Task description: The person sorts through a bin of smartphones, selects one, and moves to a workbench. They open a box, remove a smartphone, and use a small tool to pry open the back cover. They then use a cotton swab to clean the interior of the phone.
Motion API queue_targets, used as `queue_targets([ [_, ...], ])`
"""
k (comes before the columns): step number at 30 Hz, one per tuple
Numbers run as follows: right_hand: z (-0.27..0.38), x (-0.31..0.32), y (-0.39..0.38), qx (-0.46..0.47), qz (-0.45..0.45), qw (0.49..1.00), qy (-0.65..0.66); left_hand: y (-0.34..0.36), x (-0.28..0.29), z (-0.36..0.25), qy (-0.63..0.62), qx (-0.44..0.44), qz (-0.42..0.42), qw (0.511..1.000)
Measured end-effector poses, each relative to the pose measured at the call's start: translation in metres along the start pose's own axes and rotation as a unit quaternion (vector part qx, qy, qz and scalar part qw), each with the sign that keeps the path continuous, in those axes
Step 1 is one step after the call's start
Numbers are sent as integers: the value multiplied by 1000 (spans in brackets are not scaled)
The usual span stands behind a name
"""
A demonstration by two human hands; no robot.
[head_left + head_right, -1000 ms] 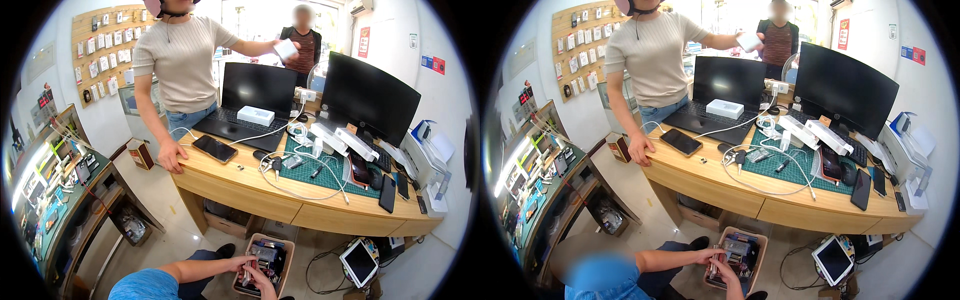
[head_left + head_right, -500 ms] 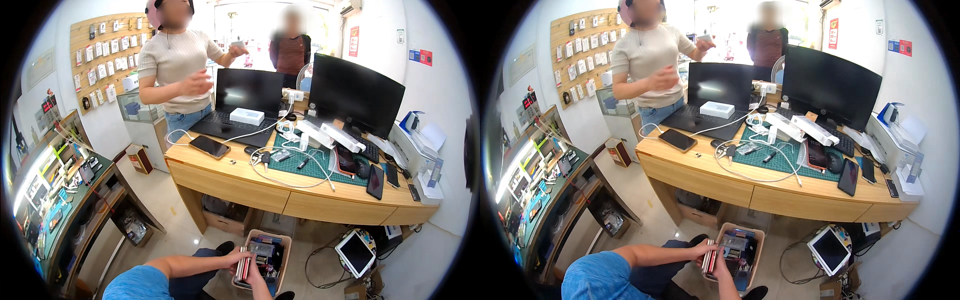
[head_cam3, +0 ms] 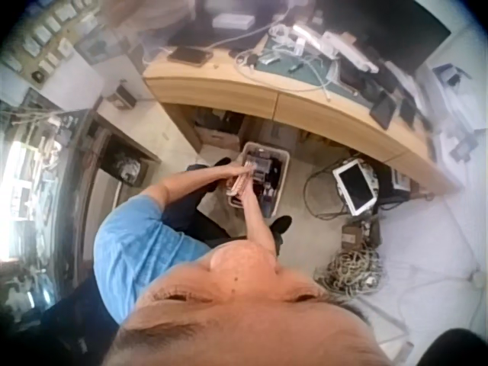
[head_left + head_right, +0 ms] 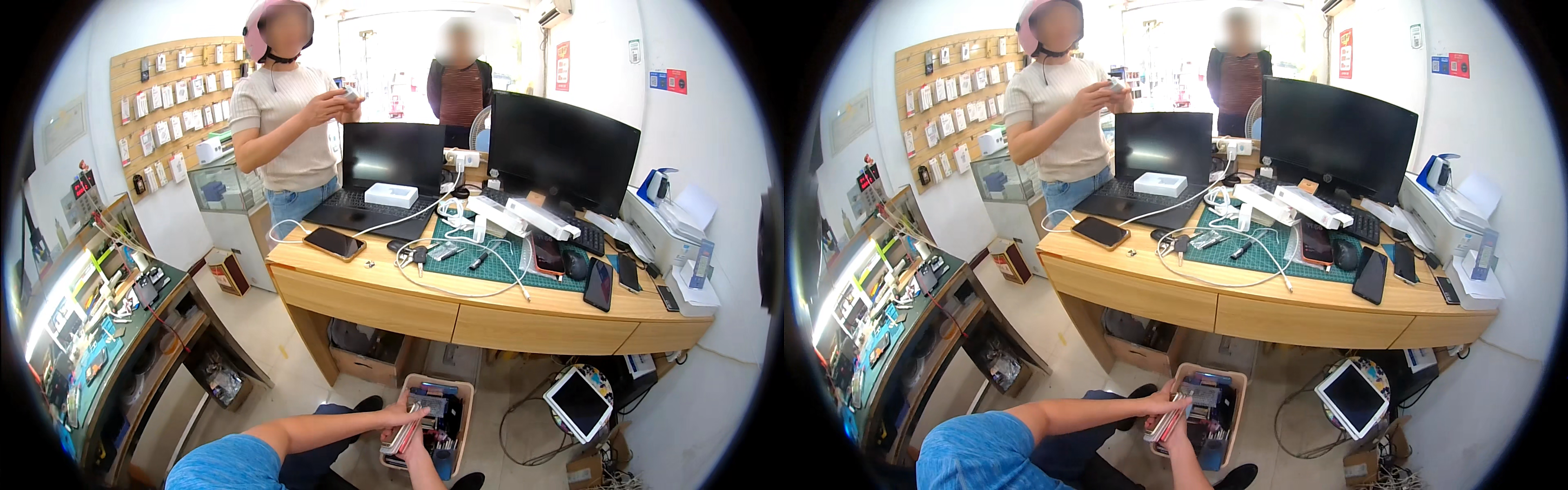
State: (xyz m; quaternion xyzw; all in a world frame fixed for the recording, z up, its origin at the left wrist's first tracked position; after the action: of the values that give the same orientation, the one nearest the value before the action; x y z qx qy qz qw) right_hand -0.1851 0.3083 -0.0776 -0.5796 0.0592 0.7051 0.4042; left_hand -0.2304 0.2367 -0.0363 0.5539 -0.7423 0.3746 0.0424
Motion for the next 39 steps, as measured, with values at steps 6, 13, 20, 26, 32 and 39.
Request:
queue_targets([
  [6, 8, 24, -2, -14, -47, 986, 158, -36, 58, -5, 166, -124, -36, 978],
  [13, 19, 47, 0, 12, -113, 983, 147, -99, 101, 105, 244, -92, -12, 965],
  [20, 23, 31, -4, 15, -53, 982, 180, -98, 79, 69, 407, -21, -91, 909],
  [26, 24, 25, -13, 28, -19, 987, 159, -95, 87, 63, 403, -155, -148, 890],
  [32, 23, 29, -14, 20, -39, 980, 195, -103, 94, 50, 430, -181, -133, 874],
  [39, 23, 41, -6, 44, -90, 987, 128, -87, 49, 22, 252, -316, -67, 912],
])
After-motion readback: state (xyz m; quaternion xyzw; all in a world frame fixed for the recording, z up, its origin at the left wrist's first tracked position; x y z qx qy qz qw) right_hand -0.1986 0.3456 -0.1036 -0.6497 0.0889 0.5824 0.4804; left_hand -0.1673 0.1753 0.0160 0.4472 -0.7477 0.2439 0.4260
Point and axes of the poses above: each hand's wrist, its own y-axis towards the middle knuckle, its own x-axis out of the back of the hand, z = x × y, the point moved 5 cm from there along y, towards the middle knuckle, and after that the axes turned 5 degrees about z, right-handed, at the moved point
